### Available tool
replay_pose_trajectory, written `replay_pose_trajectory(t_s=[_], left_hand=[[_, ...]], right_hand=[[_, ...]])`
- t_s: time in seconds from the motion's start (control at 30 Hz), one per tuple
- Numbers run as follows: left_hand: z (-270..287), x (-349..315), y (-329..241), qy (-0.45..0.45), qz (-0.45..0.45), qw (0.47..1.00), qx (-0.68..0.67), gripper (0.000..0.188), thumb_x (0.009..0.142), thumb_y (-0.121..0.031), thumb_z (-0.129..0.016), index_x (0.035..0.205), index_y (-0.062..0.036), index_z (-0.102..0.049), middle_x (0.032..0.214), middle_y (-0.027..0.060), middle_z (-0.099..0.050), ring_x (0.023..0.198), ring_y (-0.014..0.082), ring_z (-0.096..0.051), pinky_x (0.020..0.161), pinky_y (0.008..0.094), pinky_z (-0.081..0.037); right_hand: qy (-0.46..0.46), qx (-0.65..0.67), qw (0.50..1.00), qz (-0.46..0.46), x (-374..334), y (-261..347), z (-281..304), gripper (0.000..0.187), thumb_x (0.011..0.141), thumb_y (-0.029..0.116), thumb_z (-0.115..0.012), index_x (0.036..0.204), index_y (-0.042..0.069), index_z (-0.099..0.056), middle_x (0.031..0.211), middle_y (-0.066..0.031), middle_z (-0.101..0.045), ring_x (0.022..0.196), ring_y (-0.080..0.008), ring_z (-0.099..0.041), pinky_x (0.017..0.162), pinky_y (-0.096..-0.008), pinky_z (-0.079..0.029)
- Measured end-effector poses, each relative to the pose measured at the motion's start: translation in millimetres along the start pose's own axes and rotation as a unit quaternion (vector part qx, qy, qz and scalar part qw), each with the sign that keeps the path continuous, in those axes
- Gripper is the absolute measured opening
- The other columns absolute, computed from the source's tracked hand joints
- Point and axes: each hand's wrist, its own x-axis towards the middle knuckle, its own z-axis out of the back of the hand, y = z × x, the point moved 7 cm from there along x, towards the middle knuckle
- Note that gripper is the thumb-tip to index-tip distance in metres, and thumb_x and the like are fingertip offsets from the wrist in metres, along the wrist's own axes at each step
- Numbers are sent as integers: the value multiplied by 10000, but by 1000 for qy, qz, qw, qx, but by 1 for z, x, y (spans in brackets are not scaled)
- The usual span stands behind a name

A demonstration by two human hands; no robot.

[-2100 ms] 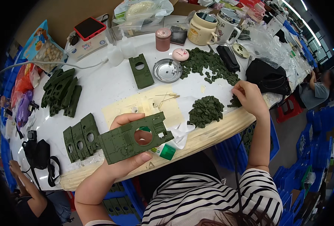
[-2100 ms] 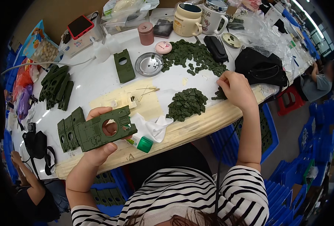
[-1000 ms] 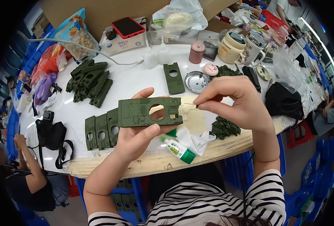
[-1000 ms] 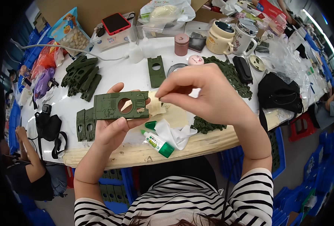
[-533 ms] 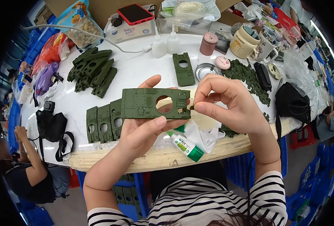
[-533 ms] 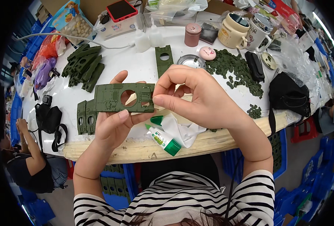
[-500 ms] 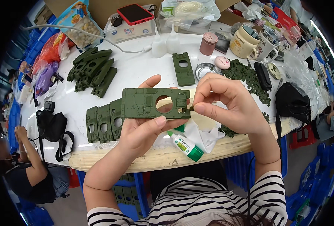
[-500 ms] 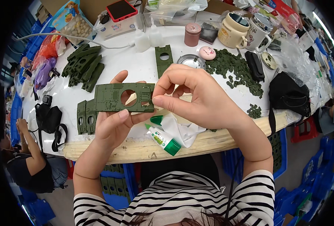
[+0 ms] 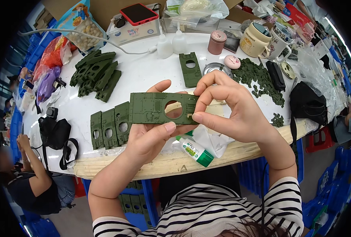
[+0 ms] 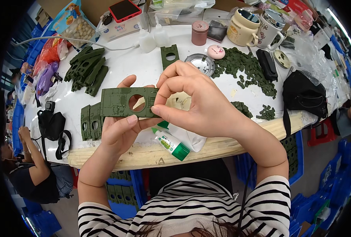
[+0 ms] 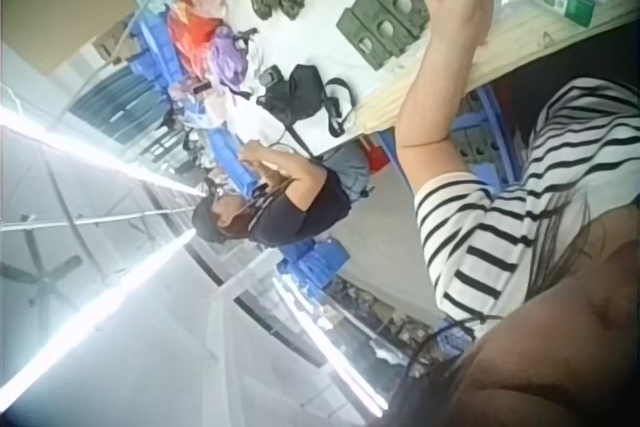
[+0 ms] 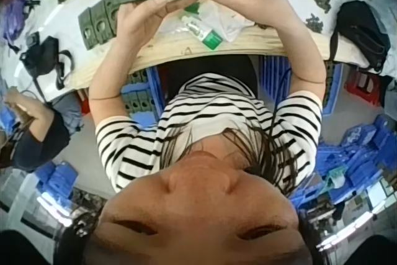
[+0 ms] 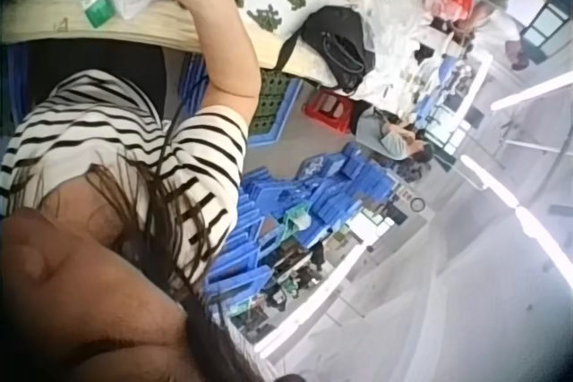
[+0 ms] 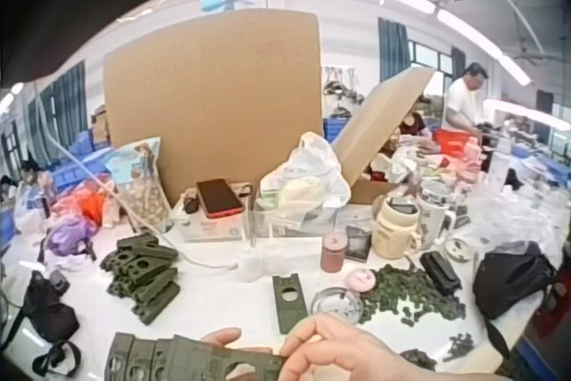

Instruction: Assembling plastic toy tank parts by applying glue and attaching components.

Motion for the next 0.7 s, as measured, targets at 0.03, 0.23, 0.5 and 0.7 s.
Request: replay_pose_trajectory(t_s=[0.03,0.23,0.5,0.7], left_hand=[[0,0,0,1,0,1000,0,812,792,-127,-598,1475,-138,-160,1390,186,-401,1252,328,-488,996,476,-487],[0,0,2,2,-3,1000,-3,810,788,-119,-592,1474,-138,-160,1391,193,-397,1252,333,-487,994,480,-489],[0,0,2,3,2,1000,5,815,780,-115,-589,1473,-143,-161,1392,186,-398,1258,334,-480,984,479,-496],[0,0,3,-4,9,1000,12,843,758,-118,-610,1471,-152,-160,1396,179,-399,1259,327,-479,983,481,-496]], right_hand=[[-1,1,1000,-1,0,0,0,105,767,152,-720,769,69,-656,950,-58,-541,935,-211,-527,851,-336,-416],[4,-2,1000,-6,0,0,-1,102,769,141,-715,765,61,-651,939,-62,-539,924,-209,-535,840,-334,-425],[4,-23,1000,9,0,1,0,105,759,132,-715,760,61,-637,908,-61,-529,904,-213,-539,824,-332,-433],[-1,-30,999,24,0,3,-1,121,746,114,-717,737,62,-608,874,-54,-522,866,-212,-538,791,-328,-438]])
